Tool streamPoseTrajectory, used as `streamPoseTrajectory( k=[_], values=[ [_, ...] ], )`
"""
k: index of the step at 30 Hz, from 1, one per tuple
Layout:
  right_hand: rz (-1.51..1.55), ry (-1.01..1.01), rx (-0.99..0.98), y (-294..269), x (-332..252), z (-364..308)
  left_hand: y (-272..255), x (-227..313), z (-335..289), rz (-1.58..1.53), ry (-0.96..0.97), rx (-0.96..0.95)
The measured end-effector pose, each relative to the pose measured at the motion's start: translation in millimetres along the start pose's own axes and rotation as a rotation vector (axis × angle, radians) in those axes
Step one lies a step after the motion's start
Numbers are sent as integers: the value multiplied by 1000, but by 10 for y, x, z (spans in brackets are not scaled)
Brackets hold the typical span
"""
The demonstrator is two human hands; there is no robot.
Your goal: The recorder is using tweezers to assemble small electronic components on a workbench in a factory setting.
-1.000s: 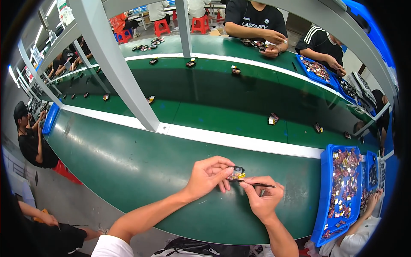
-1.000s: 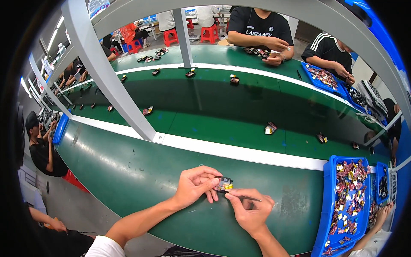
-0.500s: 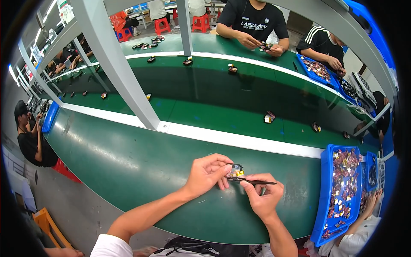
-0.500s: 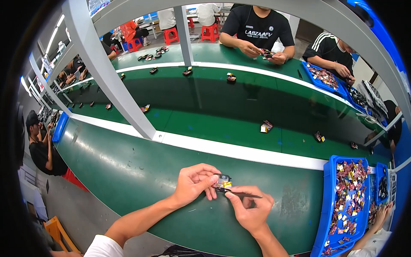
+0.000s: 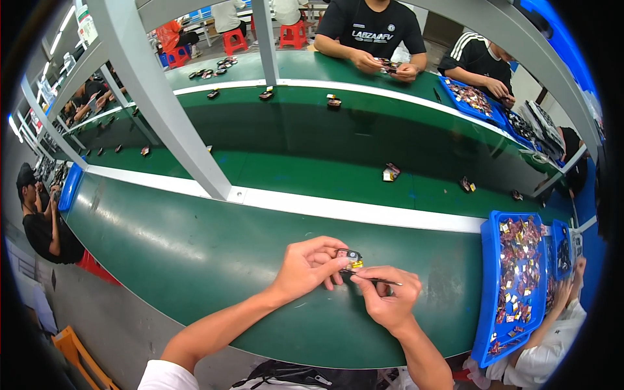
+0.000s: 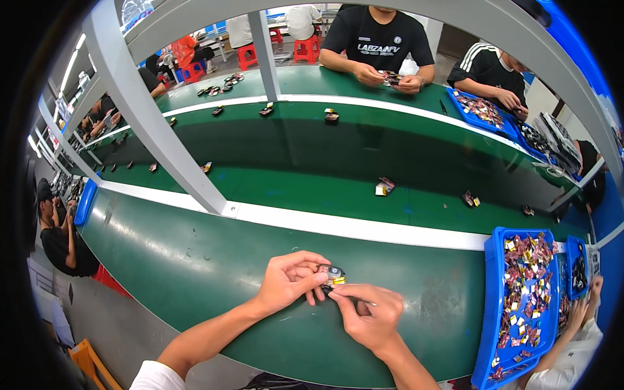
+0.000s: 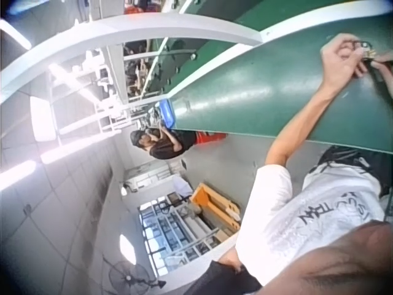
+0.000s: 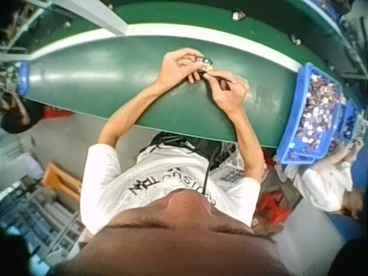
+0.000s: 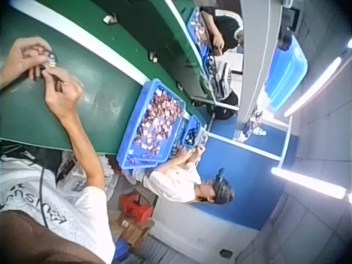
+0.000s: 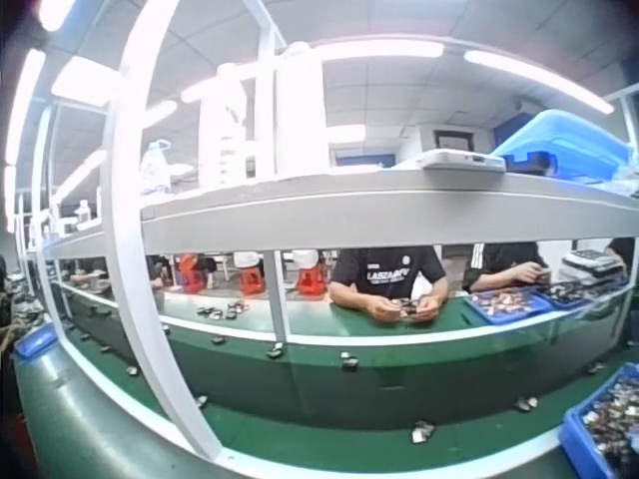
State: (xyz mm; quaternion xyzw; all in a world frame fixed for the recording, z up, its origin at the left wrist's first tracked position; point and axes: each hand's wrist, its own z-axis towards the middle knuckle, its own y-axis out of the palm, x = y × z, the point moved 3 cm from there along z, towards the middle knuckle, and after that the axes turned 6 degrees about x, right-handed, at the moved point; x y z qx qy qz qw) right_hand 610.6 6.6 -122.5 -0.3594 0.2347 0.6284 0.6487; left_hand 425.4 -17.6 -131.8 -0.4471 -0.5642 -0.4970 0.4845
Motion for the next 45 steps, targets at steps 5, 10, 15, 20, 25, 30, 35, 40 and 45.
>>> streamPoseTrajectory(
  k=[5, 10, 15, 20, 25, 30, 35, 40, 45],
  values=[
    [-29, -142, -14, 29, -31, -17, 7, -66, -15, 29, -11, 15],
    [-44, -224, -6, 1, 45, -80, 38, -22, 9, 155, 49, 52],
    [-13, -269, 73, 13, 58, -118, 128, 133, -26, 243, 43, 129],
    [52, -298, 170, -10, 44, -43, -109, -146, 164, 254, 153, 203],
    [-49, -312, 179, -119, 126, -75, -458, -204, 581, 257, 260, 341],
    [-35, -287, 159, -20, 182, -88, -1015, -119, 1298, 307, 337, 443],
    [-19, -254, 161, -65, 149, -36, -1358, -223, 1605, 329, 401, 535],
    [-10, -220, 182, -108, 203, -30, -1518, -235, 1822, 415, 446, 575],
    [-69, -193, 120, -105, 293, -41, -1686, -257, 1925, 554, 329, 623]
  ],
)
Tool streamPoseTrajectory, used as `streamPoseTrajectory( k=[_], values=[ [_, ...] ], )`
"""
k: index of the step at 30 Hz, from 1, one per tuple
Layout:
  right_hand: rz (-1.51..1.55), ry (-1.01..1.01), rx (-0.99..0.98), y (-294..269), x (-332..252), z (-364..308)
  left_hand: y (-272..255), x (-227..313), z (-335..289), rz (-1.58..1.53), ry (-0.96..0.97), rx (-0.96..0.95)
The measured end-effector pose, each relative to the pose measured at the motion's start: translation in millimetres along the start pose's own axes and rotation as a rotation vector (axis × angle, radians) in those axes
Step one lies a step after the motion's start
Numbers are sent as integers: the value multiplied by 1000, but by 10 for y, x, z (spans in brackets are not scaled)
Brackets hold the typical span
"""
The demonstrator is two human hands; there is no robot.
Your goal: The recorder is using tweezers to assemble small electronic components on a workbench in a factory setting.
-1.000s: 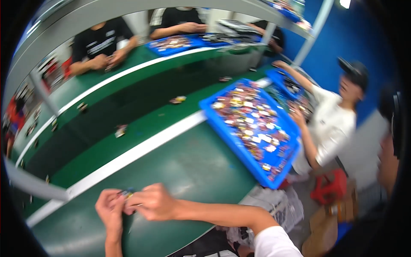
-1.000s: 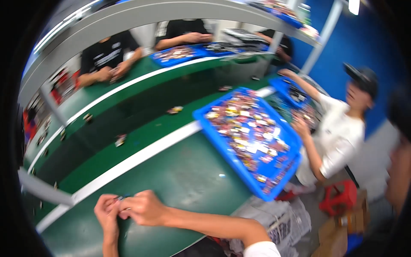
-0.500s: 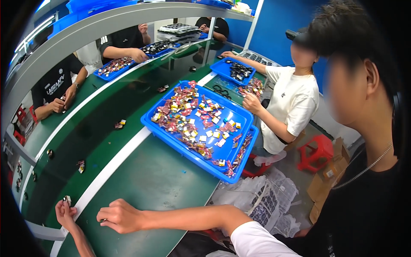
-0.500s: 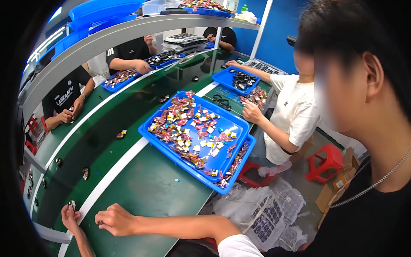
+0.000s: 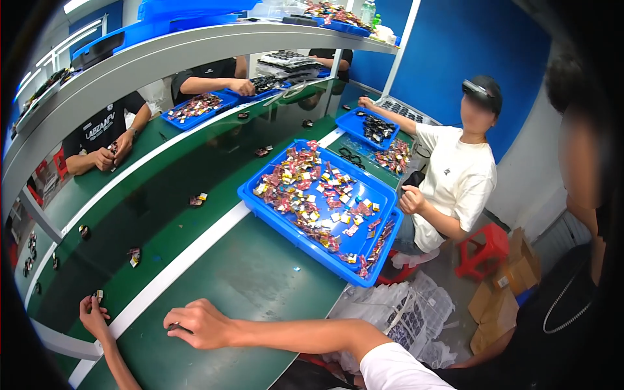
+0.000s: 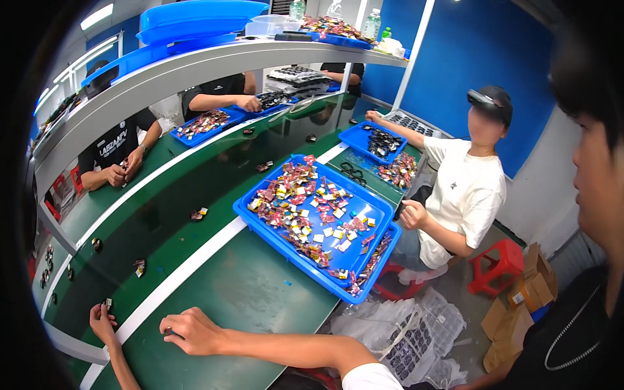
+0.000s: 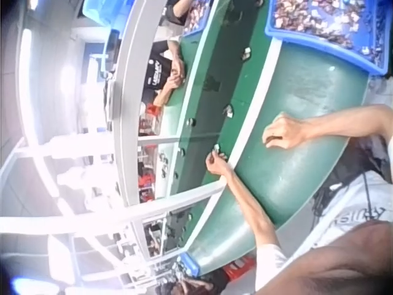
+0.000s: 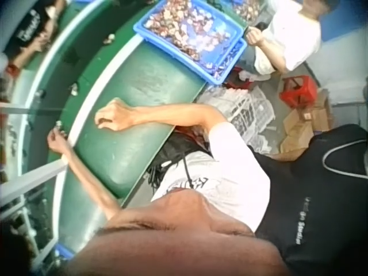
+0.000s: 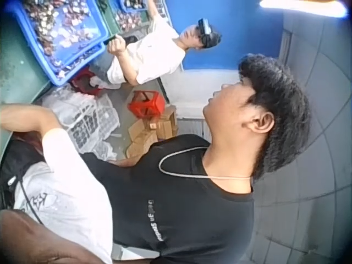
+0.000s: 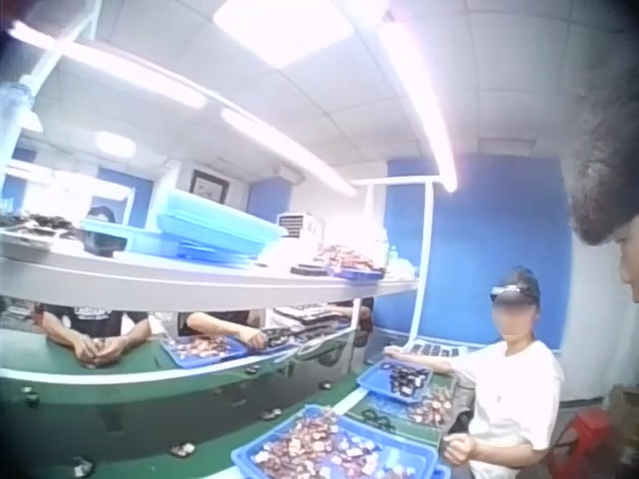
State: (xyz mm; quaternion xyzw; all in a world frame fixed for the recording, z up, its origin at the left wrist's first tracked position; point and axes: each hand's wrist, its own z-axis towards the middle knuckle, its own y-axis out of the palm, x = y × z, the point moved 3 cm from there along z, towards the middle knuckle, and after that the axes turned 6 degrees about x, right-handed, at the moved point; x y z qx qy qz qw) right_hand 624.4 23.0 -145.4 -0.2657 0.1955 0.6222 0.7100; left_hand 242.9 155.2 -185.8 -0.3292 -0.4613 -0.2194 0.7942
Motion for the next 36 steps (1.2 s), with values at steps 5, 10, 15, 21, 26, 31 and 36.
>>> streamPoseTrajectory(
  k=[5, 10, 15, 21, 26, 31, 36],
  values=[
    [9, -13, -23, 198, 15, 68, -396, 146, 101, 669, 509, 411],
    [-101, 20, -40, -41, 130, 58, 257, 1052, -331, 474, 549, 223],
    [-90, 18, -52, 32, 68, 74, 695, 1283, -269, 21, 93, -399],
    [-120, 85, -90, 101, 40, 79, 1108, 1247, -163, 111, 426, -512],
    [-85, 97, -63, 13, 108, 60, 1424, 1329, -121, 432, 613, -663],
    [-27, 40, -36, 85, 192, 33, 1383, 1211, 29, 608, 737, -644],
    [-24, 96, -67, 71, 221, 9, 1271, 1140, 69, 411, 514, -706]
  ],
)
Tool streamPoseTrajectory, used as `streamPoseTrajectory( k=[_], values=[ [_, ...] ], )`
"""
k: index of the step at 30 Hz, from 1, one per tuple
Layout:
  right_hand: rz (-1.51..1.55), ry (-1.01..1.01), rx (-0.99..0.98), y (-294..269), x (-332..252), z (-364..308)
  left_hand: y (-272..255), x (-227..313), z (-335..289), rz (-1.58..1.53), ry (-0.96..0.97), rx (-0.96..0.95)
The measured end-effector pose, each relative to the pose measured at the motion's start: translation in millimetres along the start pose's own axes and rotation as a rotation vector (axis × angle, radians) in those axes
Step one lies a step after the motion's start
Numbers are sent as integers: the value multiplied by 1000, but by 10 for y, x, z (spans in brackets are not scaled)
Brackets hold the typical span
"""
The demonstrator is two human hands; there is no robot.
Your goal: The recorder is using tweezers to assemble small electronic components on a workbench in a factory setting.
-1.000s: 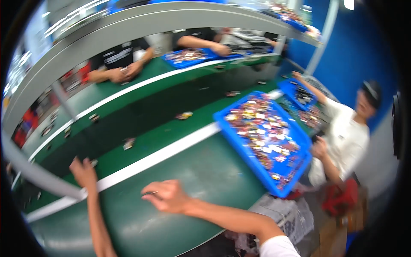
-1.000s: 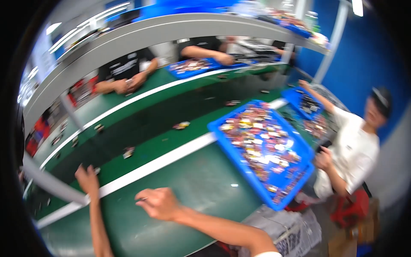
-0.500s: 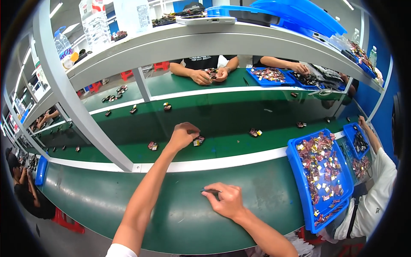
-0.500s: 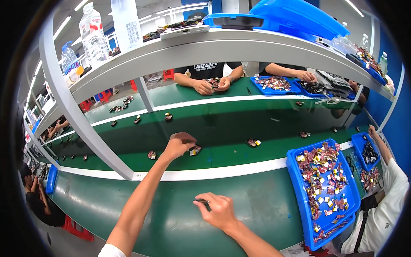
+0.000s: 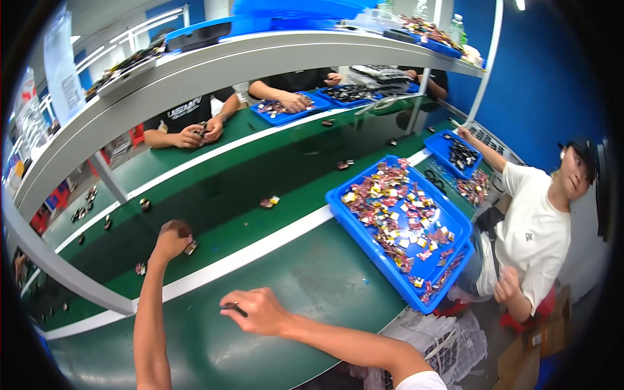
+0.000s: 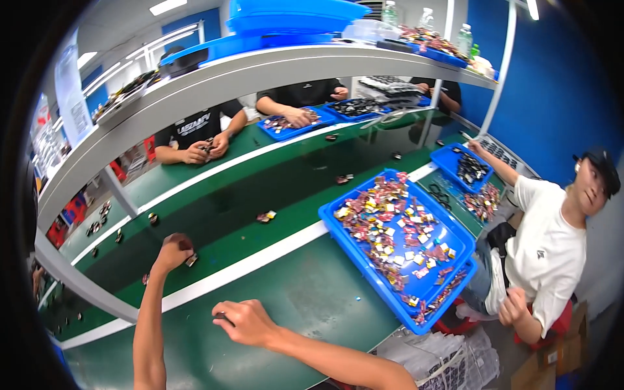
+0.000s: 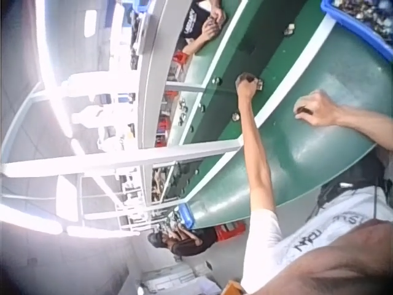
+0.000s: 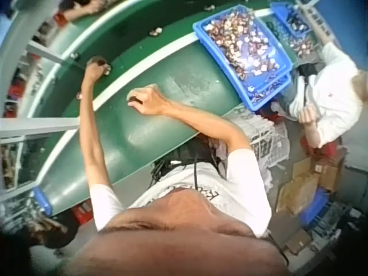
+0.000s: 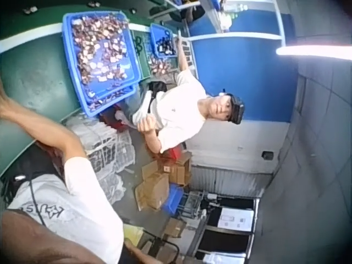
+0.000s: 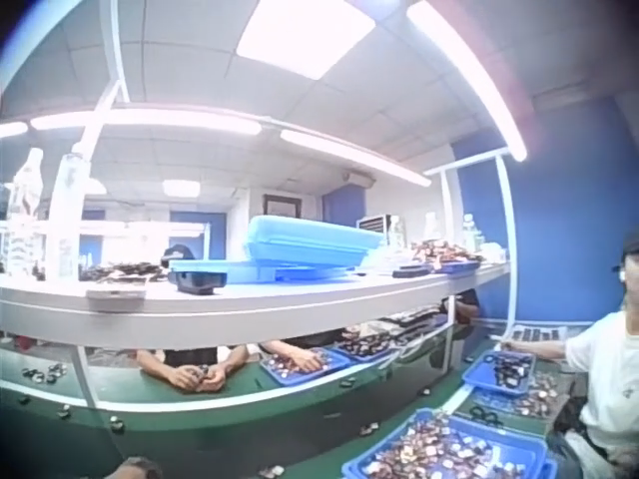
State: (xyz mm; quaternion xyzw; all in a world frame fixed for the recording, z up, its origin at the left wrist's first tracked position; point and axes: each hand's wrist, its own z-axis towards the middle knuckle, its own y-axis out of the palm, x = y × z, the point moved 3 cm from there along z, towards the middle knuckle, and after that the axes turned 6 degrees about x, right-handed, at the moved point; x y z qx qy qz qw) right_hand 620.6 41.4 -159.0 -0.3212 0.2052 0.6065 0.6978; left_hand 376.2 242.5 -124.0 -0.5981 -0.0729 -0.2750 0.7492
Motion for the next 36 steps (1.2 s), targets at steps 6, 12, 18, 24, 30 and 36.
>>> streamPoseTrajectory(
  k=[6, 12, 18, 24, 30, 36],
  values=[
    [-11, -16, -18, -17, -41, -10, -82, -31, -80, 54, -81, -47],
    [-9, -21, -20, 7, -44, -12, -109, 25, -123, 59, -191, -51],
    [-18, -21, -26, -39, -25, -28, -243, 114, -195, 118, -103, -103],
    [19, -18, -3, 9, -24, -6, -466, 172, -714, -151, -307, 118],
    [-15, 17, -19, 21, 3, 8, -492, 620, -1616, -570, -644, 161],
    [-129, 67, -50, -68, -5, -17, -33, 662, -2123, -1122, -660, 81]
  ],
)
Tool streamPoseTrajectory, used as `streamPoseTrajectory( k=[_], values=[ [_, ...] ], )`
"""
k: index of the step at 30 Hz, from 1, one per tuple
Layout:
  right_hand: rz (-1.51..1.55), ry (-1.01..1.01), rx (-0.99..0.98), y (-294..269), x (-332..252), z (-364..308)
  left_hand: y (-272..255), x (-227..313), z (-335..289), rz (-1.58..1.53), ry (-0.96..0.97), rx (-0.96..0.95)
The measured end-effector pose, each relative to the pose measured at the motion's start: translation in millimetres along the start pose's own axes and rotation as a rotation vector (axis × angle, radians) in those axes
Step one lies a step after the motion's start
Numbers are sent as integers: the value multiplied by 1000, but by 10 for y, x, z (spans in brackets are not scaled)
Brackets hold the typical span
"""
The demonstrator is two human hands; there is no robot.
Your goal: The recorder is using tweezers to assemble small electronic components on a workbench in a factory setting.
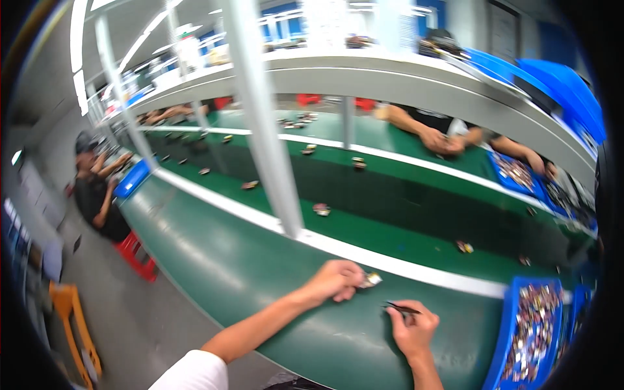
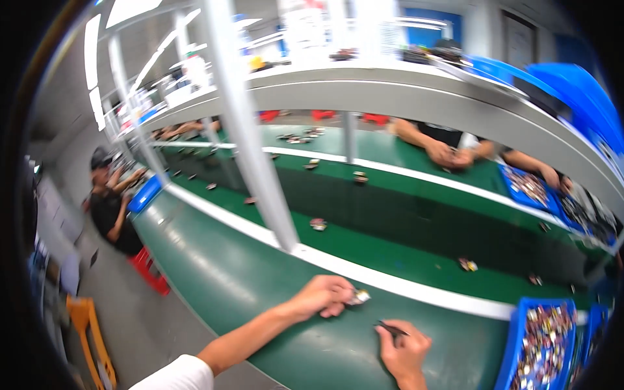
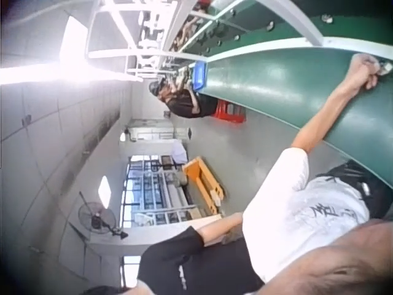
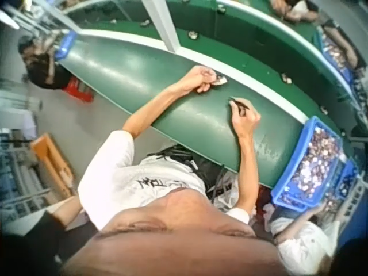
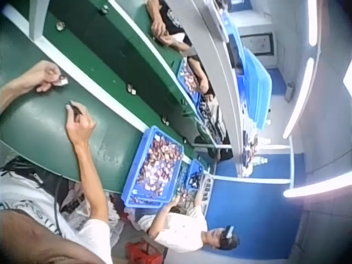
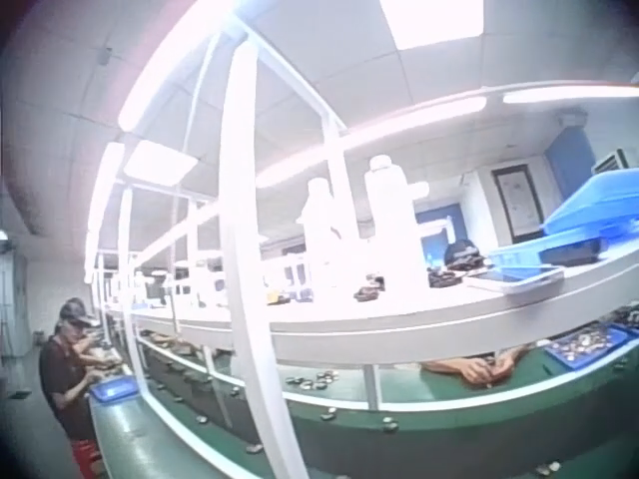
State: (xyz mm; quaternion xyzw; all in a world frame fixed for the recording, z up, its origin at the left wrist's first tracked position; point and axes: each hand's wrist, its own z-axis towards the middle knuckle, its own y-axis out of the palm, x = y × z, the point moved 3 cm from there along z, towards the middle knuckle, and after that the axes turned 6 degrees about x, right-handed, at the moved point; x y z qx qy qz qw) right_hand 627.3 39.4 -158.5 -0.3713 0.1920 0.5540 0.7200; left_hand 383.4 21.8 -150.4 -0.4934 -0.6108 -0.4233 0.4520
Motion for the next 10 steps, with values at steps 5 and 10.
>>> streamPoseTrajectory(
  k=[5, 10],
  values=[
    [69, 50, -33, -12, -105, -29, 139, -167, -105, -81, 68, 1],
    [48, 109, -28, -35, -45, -18, 194, -193, -171, -117, 128, -21]
  ],
)
